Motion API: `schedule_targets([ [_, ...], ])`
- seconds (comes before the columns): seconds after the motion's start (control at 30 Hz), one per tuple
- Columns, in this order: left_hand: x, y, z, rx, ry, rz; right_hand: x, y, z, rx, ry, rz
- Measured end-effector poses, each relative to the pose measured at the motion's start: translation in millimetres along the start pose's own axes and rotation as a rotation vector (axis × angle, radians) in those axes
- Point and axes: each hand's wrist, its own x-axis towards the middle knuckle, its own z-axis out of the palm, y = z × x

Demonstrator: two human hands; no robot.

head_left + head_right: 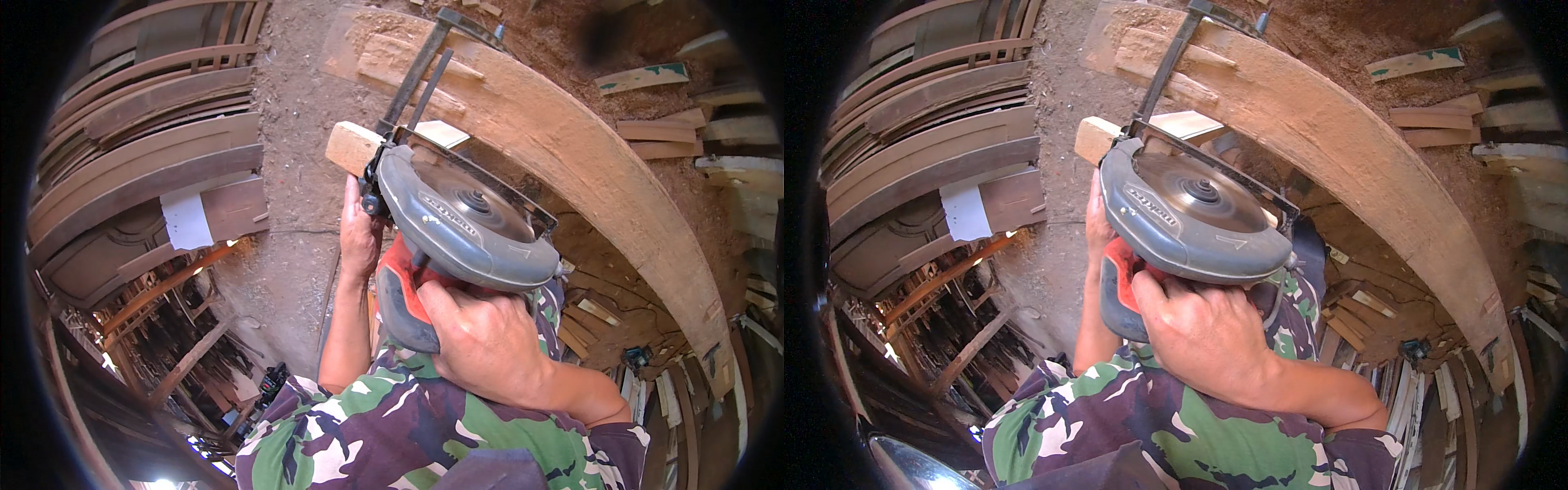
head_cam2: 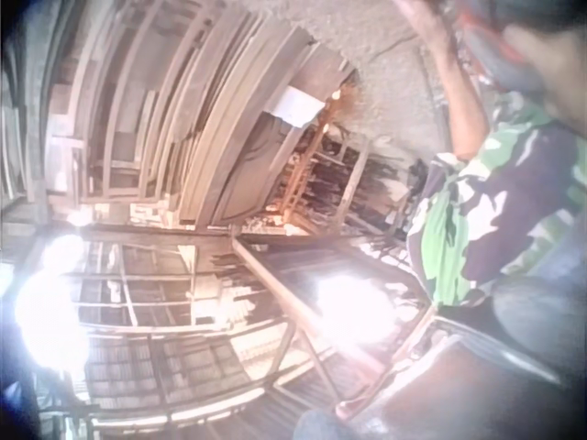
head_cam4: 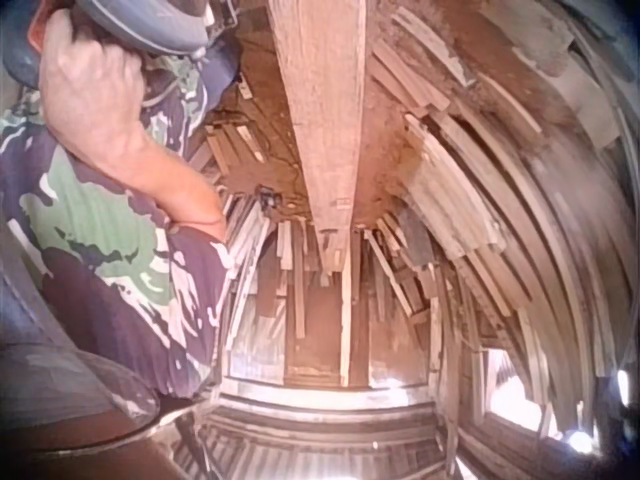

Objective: The person uses a circular saw to cut through a large piece of lumber secured by a clamp, then removes the cut section.

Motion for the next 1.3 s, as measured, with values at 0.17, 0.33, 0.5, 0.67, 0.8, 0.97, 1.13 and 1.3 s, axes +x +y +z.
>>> schedule_targets([
  [0.17, 5, 9, 4, 0.006, -0.032, -0.012, 3, -3, 1, 0.009, -0.007, 0.024],
  [0.33, 8, 8, 0, -0.03, -0.06, 0.036, 6, -3, 4, 0.019, -0.009, 0.017],
  [0.5, 12, 7, -5, -0.06, -0.097, 0.085, 12, -4, 6, 0.035, 0.008, 0.0],
  [0.67, 14, 7, -13, -0.05, -0.107, 0.096, 17, -1, 10, 0.014, -0.002, -0.059],
  [0.8, 13, 13, -15, -0.047, -0.085, 0.071, 22, -7, 14, 0.03, 0.028, -0.016],
  [0.97, 18, 14, -19, -0.044, -0.091, 0.103, 27, -9, 16, 0.027, 0.033, -0.015],
  [1.13, 21, 21, -12, 0.075, -0.009, 0.127, 31, -10, 18, 0.021, 0.039, -0.029],
  [1.3, 24, 23, -20, 0.09, -0.016, 0.105, 37, -12, 20, 0.018, 0.068, -0.044],
])
